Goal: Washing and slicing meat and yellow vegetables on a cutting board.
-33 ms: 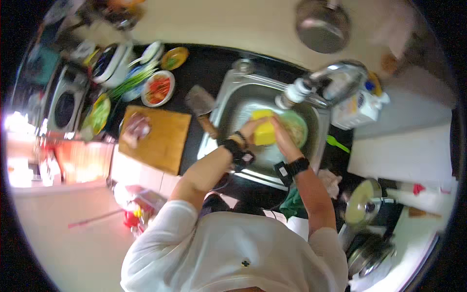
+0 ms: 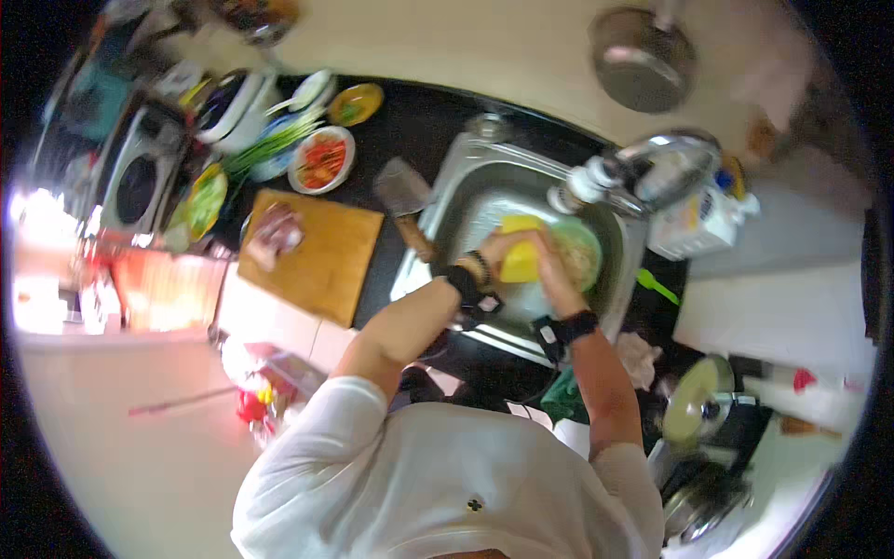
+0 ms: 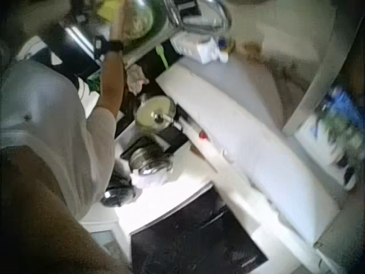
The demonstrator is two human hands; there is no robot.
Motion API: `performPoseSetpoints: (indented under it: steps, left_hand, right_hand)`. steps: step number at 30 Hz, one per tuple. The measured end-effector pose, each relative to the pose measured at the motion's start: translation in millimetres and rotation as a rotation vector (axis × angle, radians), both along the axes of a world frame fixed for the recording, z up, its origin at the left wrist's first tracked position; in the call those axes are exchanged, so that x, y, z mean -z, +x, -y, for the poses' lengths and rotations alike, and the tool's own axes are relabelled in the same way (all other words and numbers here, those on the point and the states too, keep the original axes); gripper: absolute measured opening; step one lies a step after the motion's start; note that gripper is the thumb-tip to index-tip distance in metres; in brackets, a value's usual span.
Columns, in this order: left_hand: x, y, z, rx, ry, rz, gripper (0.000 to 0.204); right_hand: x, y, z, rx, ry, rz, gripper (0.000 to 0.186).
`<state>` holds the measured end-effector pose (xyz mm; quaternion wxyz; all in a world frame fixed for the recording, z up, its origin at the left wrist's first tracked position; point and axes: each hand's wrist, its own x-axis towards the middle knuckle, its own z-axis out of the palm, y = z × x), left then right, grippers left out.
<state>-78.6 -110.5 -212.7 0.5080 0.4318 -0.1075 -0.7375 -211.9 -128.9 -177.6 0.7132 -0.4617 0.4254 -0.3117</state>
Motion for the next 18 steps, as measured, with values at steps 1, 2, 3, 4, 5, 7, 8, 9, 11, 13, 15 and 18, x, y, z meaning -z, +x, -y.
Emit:
performPoseSetpoints:
  steps: [1,2,3,4,5,7,8,9,11,13,15,18]
  left_hand:
    - [5,-7,4,0.029,-0.025,0.256,0.04]
    - [-9,-8,6,0.023,0.082,0.199,0.04]
    - [-12,-8,8,0.024,0.112,0.264,0.042]
    - [-38,-8,1,0.047,-0.026,0.408,0.043]
    - [-39,-11,-2,0.019,-0.088,0.461,0.048]
    - [-4,-21,-12,-0.069,-0.016,0.687,0.052]
    - [6,-23,-12,-0.071,0.0,0.673,0.052]
    - [8,-29,-17,0.043,0.034,0.654,0.054]
    - [16,-33,-28,0.133,0.071,0.638,0.057]
    - [46,-36,-26,0.17,-0.104,0.692,0.059]
    - [90,-36,-21,0.164,-0.09,0.656,0.061]
    - [-49,-34,-32,0.026,-0.161,0.84,0.066]
  right_hand:
    - [23,-2,1,0.022,0.112,0.117,0.046]
    - [6,-5,-5,-0.027,0.132,0.253,0.049]
    - [4,-4,-6,-0.013,0.061,0.135,0.048]
    - [7,-5,-6,0.01,-0.05,-0.001,0.051]
    - [9,-4,-10,0.036,-0.164,-0.134,0.054]
    - [0,2,-33,0.132,-0.068,-0.019,0.049]
    - [2,2,-40,0.278,0.057,0.072,0.043]
    - [5,-5,-46,0.276,0.052,0.07,0.043]
    - [12,-18,-53,0.102,0.46,0.261,0.04]
    - [9,-29,-62,-0.007,0.044,0.022,0.038]
    - [-5,-24,-67,-0.198,-0.598,-0.319,0.034]
    - [-39,-2,-64,0.345,-0.113,-0.087,0.035]
